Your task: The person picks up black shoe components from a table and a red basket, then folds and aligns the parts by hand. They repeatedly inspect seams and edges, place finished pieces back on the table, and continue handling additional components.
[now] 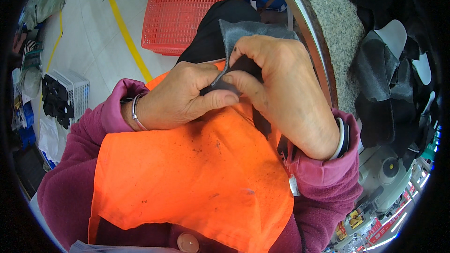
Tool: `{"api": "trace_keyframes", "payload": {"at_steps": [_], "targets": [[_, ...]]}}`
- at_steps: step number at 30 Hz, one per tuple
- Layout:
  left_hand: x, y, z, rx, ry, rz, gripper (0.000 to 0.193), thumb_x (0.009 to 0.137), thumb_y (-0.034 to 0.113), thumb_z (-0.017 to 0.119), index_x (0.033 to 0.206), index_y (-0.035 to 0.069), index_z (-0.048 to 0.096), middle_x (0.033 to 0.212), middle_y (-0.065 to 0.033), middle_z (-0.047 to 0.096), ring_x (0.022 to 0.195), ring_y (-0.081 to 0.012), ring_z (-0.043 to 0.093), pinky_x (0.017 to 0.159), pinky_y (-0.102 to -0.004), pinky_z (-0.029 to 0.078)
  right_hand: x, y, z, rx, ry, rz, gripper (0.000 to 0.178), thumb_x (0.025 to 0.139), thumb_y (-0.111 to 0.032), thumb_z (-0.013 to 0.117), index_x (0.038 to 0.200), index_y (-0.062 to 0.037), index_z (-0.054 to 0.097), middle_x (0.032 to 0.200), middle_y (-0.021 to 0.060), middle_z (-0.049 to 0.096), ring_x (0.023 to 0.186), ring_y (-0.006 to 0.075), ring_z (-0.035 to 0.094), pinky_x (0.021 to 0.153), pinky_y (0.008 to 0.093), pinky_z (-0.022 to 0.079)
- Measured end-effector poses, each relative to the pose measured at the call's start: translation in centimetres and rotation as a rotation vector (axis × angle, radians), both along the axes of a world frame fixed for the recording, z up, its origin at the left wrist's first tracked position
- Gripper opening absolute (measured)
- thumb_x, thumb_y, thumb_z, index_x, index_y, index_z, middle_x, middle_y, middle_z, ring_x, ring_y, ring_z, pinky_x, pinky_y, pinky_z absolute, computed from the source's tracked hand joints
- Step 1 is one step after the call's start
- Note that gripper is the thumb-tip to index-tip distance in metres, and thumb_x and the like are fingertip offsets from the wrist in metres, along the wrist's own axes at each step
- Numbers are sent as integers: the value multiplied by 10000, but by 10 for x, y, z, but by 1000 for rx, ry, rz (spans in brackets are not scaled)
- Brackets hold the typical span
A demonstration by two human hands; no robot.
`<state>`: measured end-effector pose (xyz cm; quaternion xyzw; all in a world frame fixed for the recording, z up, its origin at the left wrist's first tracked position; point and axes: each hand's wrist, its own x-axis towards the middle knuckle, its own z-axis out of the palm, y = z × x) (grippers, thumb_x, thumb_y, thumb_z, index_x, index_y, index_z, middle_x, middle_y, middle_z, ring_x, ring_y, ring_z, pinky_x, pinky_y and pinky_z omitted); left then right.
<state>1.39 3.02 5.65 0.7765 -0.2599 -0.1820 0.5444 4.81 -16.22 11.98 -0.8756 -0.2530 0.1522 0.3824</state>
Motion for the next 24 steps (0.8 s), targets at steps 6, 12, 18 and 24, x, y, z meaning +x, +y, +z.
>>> {"api": "trace_keyframes", "payload": {"at_steps": [6, 12, 18, 24], "targets": [[-1, -1, -3, -8, -47, 27, 302, 984, 261, 538, 932, -19, 639, 731, -147, 564, 656, -292, 546, 600, -366, 438, 3, -1, 0, -22, 1, -30, 165, 809, -68, 724, 857, -6, 579, 678, 66, 569, 591, 141, 524, 563, 269, 433], [-4, -6, -5, -163, 50, 120, 287, 984, 260, 494, 892, 0, 573, 727, -205, 577, 673, -397, 567, 604, -467, 434, 4, -2, 0, 0, -13, -28, 118, 840, -51, 686, 872, 0, 584, 700, 70, 577, 603, 141, 524, 579, 271, 439], [-2, -5, -4, -207, 81, 118, 245, 989, 242, 492, 1018, 7, 555, 764, -215, 595, 702, -415, 587, 603, -455, 449, 7, 0, -1, 10, -16, -23, 99, 854, -41, 672, 876, 4, 586, 701, 68, 578, 605, 139, 521, 582, 270, 437], [-1, -6, -6, -284, 123, 148, 244, 972, 226, 523, 1075, 7, 558, 795, -231, 608, 741, -419, 608, 629, -435, 473, 6, 2, 1, -18, 9, -43, 135, 789, 5, 648, 907, 37, 592, 753, 209, 603, 677, 367, 620, 602, 367, 484]]}}
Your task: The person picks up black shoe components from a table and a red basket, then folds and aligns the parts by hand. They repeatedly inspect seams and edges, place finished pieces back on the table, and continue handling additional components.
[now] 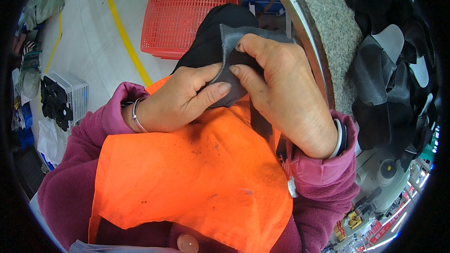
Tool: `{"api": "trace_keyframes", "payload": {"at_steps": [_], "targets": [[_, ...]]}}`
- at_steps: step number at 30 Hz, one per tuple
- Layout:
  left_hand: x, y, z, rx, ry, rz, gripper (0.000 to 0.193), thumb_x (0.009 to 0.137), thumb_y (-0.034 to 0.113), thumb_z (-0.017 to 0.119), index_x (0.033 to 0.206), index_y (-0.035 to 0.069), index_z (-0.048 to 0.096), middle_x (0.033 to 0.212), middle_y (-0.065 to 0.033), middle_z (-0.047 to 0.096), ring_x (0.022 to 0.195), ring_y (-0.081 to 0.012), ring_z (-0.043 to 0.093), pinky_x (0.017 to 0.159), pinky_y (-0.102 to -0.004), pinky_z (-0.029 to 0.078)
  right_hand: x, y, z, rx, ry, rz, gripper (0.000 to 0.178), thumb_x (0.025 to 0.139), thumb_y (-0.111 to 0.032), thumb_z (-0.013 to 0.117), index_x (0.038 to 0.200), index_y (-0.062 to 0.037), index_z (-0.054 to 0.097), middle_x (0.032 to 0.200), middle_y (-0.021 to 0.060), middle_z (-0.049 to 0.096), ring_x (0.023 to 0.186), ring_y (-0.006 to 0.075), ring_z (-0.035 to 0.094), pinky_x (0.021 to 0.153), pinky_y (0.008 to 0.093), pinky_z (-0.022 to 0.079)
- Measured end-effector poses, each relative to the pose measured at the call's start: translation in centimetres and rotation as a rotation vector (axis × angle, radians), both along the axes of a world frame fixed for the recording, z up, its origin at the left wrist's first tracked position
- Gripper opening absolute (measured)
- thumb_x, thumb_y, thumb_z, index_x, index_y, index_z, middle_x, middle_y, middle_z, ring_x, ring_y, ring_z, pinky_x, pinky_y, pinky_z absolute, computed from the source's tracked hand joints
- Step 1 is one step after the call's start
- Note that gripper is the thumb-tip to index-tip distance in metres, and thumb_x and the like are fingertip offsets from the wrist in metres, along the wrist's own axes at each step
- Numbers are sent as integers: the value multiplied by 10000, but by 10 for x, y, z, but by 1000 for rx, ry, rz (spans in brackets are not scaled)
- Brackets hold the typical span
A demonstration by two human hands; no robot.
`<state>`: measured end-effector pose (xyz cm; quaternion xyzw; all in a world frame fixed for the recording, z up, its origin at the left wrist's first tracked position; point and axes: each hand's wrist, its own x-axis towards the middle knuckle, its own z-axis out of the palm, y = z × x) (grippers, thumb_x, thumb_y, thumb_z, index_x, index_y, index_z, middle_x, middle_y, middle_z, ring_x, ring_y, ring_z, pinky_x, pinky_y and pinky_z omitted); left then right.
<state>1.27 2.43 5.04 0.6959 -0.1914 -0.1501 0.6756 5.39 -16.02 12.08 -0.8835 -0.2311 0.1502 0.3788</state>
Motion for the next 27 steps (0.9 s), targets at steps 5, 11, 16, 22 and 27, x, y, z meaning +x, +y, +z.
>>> {"api": "trace_keyframes", "payload": {"at_steps": [5, 11, 16, 22, 27], "targets": [[-1, 0, -4, 8, 36, -6, 248, 962, 211, 534, 1073, -6, 576, 801, -233, 616, 730, -421, 613, 634, -424, 479, -2, 0, 3, -34, 13, -2, 109, 798, 18, 627, 897, 37, 586, 735, 205, 596, 651, 358, 614, 586, 364, 476], [-2, 0, -5, -13, 70, 6, 230, 956, 194, 541, 1013, -20, 604, 788, -227, 614, 704, -399, 615, 618, -404, 473, -6, 0, 4, 36, 107, -43, 91, 796, 32, 613, 882, 33, 582, 706, 182, 580, 625, 335, 604, 570, 347, 463], [-2, 1, -6, -23, 87, -10, 202, 949, 165, 548, 1016, -17, 606, 791, -213, 618, 688, -373, 613, 619, -388, 473, -10, -1, 8, 16, 21, 4, 82, 796, 38, 607, 870, 34, 571, 693, 167, 572, 612, 311, 600, 565, 335, 458], [-2, 1, -5, -30, 58, 0, 190, 939, 155, 557, 1007, -16, 608, 812, -207, 625, 693, -363, 616, 618, -383, 473, -14, 1, 4, 78, 90, -79, 77, 815, 2, 632, 854, 31, 573, 661, 132, 576, 571, 211, 601, 542, 292, 449], [-1, 3, -1, 3, 59, -28, 186, 932, 157, 565, 1000, -9, 611, 812, -203, 629, 694, -360, 617, 612, -382, 473, -16, 1, 3, 72, 163, -105, 79, 862, -29, 658, 888, 18, 601, 715, 41, 597, 639, 84, 561, 589, 224, 447]]}}
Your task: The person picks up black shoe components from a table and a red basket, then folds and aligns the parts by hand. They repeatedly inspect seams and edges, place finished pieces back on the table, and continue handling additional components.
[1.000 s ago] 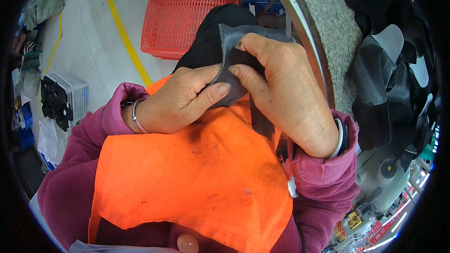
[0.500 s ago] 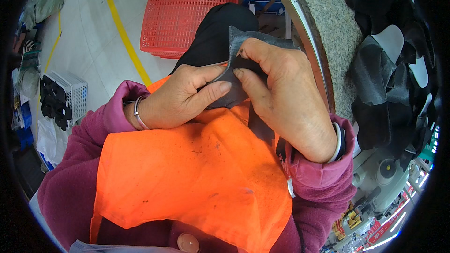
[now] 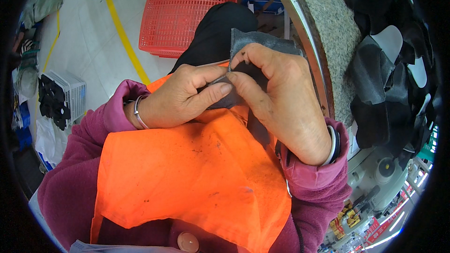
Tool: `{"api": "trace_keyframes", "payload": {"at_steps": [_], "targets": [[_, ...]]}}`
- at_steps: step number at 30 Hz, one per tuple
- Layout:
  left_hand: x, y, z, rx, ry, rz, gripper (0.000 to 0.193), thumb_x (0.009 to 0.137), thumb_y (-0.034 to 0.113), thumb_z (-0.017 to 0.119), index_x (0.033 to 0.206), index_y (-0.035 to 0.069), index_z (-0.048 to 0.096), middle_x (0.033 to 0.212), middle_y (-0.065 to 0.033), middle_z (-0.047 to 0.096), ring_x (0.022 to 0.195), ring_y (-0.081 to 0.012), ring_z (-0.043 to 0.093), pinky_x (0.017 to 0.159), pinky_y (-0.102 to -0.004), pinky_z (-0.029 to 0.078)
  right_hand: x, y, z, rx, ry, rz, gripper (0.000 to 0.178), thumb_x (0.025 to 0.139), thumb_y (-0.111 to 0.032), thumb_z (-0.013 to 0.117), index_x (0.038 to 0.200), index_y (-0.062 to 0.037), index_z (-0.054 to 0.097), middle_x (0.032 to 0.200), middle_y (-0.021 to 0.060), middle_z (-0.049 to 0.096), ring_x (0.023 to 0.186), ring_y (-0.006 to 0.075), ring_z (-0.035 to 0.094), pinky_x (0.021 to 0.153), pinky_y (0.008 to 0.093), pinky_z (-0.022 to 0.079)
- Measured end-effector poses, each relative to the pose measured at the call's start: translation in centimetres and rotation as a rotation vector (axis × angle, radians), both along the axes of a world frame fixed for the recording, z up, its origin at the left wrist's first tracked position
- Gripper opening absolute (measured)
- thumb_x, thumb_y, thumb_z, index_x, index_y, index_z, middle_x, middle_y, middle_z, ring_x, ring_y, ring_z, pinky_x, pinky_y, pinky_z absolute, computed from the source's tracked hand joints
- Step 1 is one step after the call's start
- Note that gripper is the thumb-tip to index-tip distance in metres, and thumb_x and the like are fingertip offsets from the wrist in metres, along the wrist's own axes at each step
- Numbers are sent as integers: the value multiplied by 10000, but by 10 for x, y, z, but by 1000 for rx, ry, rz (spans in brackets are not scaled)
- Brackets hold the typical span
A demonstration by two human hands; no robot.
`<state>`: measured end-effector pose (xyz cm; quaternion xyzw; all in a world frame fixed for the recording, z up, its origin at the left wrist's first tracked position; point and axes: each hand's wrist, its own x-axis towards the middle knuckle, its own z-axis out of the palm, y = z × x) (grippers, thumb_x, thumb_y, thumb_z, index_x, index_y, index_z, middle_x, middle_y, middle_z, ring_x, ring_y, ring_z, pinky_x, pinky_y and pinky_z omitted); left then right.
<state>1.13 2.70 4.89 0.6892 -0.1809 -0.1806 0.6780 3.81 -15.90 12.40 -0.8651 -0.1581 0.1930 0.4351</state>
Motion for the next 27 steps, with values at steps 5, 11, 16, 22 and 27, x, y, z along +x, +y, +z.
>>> {"api": "trace_keyframes", "payload": {"at_steps": [5, 11, 16, 22, 27], "targets": [[1, 0, -2, 8, -17, -14, 185, 924, 167, 589, 938, -16, 611, 748, -190, 597, 628, -325, 581, 581, -377, 451, 1, 3, -2, 8, -59, -6, 57, 883, -21, 655, 888, 6, 606, 735, 6, 592, 671, 49, 540, 613, 201, 447], [0, 0, -6, -32, -71, -26, 206, 923, 179, 600, 869, -19, 590, 694, -174, 555, 586, -293, 548, 562, -370, 434, 1, 5, -1, -41, -94, -15, 53, 879, 1, 647, 880, -4, 594, 727, 4, 572, 661, 45, 529, 598, 207, 442], [-1, 0, -8, -52, -25, -4, 222, 942, 207, 582, 880, -6, 579, 724, -179, 565, 625, -333, 562, 574, -385, 438, 2, 6, -2, -49, -98, -33, 50, 881, 9, 635, 890, 8, 586, 734, 17, 569, 656, 48, 530, 588, 209, 441], [2, -2, -8, -1, -74, 45, 218, 965, 216, 537, 887, 13, 544, 734, -189, 562, 675, -396, 570, 585, -416, 439, 4, 6, 0, -69, -141, -41, 81, 832, 16, 645, 898, 3, 601, 698, 137, 614, 586, 261, 616, 561, 306, 478], [1, 1, -7, -10, -26, 23, 208, 966, 218, 530, 902, 20, 519, 730, -195, 557, 672, -395, 573, 583, -421, 437, 4, 5, 1, -101, -206, -39, 111, 805, 17, 666, 896, 3, 604, 740, 138, 610, 636, 263, 615, 590, 317, 478]]}}
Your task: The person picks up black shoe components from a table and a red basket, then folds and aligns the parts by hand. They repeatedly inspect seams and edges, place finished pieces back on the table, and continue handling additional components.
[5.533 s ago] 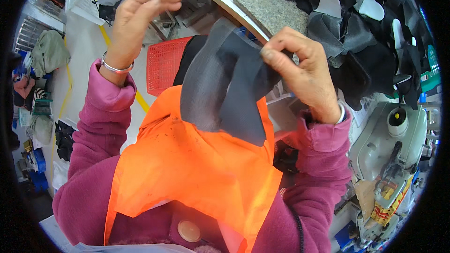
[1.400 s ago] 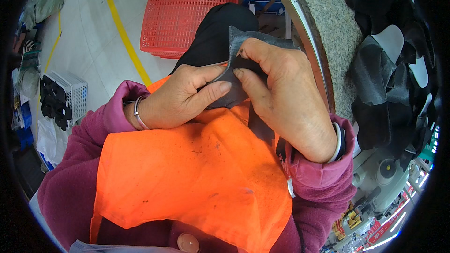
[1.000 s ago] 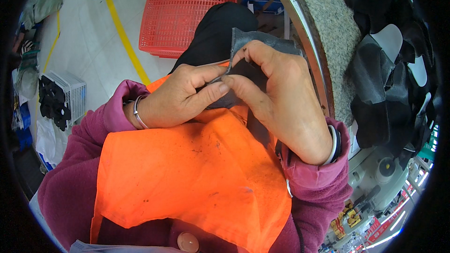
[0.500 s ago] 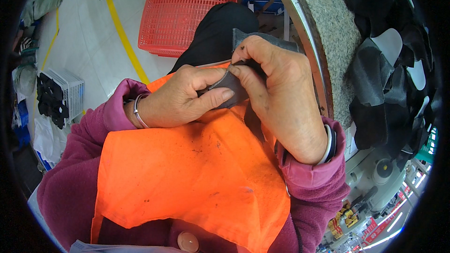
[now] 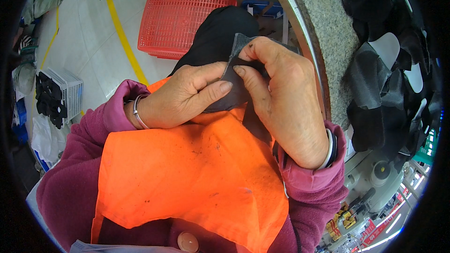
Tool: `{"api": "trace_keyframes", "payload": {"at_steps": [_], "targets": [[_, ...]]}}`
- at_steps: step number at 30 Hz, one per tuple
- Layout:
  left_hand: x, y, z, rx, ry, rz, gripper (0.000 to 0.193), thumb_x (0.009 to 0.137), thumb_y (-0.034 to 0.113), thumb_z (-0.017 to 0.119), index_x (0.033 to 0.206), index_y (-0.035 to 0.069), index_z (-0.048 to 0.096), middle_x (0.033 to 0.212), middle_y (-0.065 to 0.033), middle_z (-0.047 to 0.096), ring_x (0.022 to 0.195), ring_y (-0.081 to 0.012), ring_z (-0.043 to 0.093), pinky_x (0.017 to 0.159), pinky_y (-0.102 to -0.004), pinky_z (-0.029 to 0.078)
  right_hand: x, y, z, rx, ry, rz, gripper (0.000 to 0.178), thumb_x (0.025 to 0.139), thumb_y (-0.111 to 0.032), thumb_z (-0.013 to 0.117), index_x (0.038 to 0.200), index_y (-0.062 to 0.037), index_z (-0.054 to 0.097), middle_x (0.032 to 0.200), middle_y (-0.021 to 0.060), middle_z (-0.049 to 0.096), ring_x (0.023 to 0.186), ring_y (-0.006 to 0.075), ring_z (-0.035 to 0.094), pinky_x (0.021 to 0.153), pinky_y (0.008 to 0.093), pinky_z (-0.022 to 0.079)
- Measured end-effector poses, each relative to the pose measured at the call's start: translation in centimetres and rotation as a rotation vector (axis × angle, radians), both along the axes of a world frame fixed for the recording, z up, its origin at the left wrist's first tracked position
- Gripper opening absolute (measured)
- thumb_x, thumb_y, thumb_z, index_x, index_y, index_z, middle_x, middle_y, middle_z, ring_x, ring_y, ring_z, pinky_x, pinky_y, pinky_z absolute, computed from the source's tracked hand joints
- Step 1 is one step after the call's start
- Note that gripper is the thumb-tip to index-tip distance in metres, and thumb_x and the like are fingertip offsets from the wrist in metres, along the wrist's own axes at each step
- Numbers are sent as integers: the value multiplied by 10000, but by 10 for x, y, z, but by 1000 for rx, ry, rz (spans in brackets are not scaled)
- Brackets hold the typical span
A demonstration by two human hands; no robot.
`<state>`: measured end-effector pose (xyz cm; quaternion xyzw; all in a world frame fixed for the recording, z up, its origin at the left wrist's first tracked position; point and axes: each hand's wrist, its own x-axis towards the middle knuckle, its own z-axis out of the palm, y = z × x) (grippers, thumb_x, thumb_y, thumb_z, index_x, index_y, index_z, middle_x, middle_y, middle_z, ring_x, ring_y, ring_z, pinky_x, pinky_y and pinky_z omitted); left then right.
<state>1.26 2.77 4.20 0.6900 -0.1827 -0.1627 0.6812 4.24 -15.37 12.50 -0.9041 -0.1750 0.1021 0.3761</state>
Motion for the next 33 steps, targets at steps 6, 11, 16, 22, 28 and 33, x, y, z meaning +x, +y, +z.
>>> {"api": "trace_keyframes", "payload": {"at_steps": [6, 11, 16, 22, 28, 33], "targets": [[0, -1, 2, -21, 4, 1, 195, 964, 220, 530, 954, 26, 509, 729, -194, 559, 675, -391, 583, 582, -422, 438, 1, 1, 1, -5, -90, 34, 132, 783, 25, 683, 879, 6, 595, 767, 122, 578, 668, 264, 590, 587, 323, 458], [2, 6, 7, 35, -21, -81, 242, 1003, 213, 481, 1155, 27, 512, 785, -114, 584, 706, -209, 570, 644, -326, 449, 2, 6, 8, -46, -153, 33, 163, 764, 20, 709, 876, 2, 593, 789, 98, 580, 698, 247, 592, 623, 310, 470], [2, 6, 9, 72, -103, -94, 254, 1013, 202, 470, 1193, 30, 523, 709, -66, 540, 640, -115, 533, 607, -284, 430, 8, 11, 15, -162, -445, 36, 233, 735, -34, 763, 911, -4, 612, 867, 78, 607, 824, 211, 621, 727, 299, 490], [2, 9, 15, 118, -68, -99, 245, 931, 240, 652, 1030, 24, 590, 644, -40, 461, 581, -94, 446, 539, -276, 389, 37, -5, 15, -88, -47, 343, 167, 792, -88, 738, 836, 13, 613, 825, 99, 637, 737, 218, 614, 670, 301, 476], [6, 17, 9, 204, -51, -93, 290, 848, 271, 755, 859, 6, 639, 604, -18, 440, 549, -93, 409, 516, -284, 369, 43, -9, 9, -31, 98, 284, 156, 848, -107, 705, 820, 15, 611, 690, 65, 597, 654, 129, 556, 627, 275, 456], [7, 15, 0, 135, 27, -95, 311, 844, 283, 755, 836, 0, 628, 621, -57, 488, 563, -115, 452, 540, -276, 396, 46, -9, 2, -30, 159, 236, 167, 850, -123, 711, 825, 15, 621, 691, 45, 601, 658, 109, 544, 638, 268, 457]]}}
